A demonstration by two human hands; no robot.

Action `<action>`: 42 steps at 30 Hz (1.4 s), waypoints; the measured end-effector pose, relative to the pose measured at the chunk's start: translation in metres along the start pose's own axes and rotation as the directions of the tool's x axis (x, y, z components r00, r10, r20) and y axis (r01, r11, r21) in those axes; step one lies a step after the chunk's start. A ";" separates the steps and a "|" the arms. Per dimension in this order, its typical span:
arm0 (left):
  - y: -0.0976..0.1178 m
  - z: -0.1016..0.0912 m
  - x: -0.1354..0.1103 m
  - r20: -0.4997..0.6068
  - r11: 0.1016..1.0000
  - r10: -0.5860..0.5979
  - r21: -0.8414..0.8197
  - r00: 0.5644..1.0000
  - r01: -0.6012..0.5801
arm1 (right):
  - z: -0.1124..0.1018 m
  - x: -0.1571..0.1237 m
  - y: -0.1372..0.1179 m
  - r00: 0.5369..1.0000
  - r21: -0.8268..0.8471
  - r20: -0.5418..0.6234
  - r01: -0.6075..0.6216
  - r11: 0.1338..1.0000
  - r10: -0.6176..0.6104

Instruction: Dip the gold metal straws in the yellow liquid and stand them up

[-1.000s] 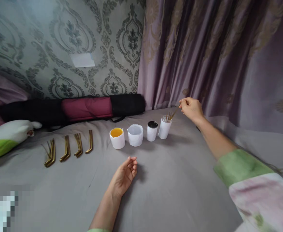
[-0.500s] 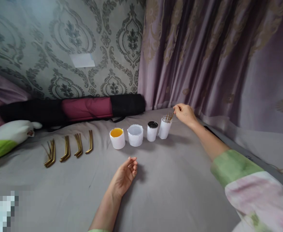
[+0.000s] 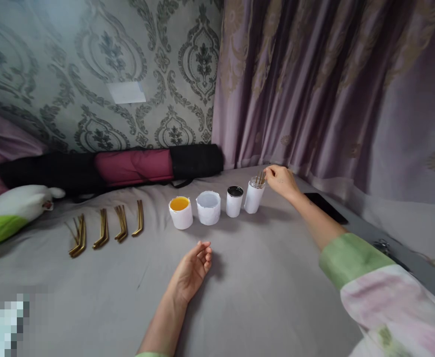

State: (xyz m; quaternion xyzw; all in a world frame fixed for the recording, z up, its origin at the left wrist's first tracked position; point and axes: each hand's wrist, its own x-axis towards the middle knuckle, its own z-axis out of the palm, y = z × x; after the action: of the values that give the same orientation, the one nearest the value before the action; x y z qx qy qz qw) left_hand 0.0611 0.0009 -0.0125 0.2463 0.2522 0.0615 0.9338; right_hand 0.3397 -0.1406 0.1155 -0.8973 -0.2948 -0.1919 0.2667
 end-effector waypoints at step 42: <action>0.000 0.007 -0.003 -0.024 1.000 0.000 -0.006 1.000 0.000 | 0.014 -0.010 0.014 0.989 0.133 -0.088 -0.104 0.986 0.116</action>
State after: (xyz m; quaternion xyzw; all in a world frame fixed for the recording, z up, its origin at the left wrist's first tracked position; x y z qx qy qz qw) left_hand 0.0617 -0.0030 -0.0059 0.2429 0.2632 0.0654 0.9314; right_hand 0.3436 -0.1462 0.0945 -0.8831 -0.2433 -0.2003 0.3475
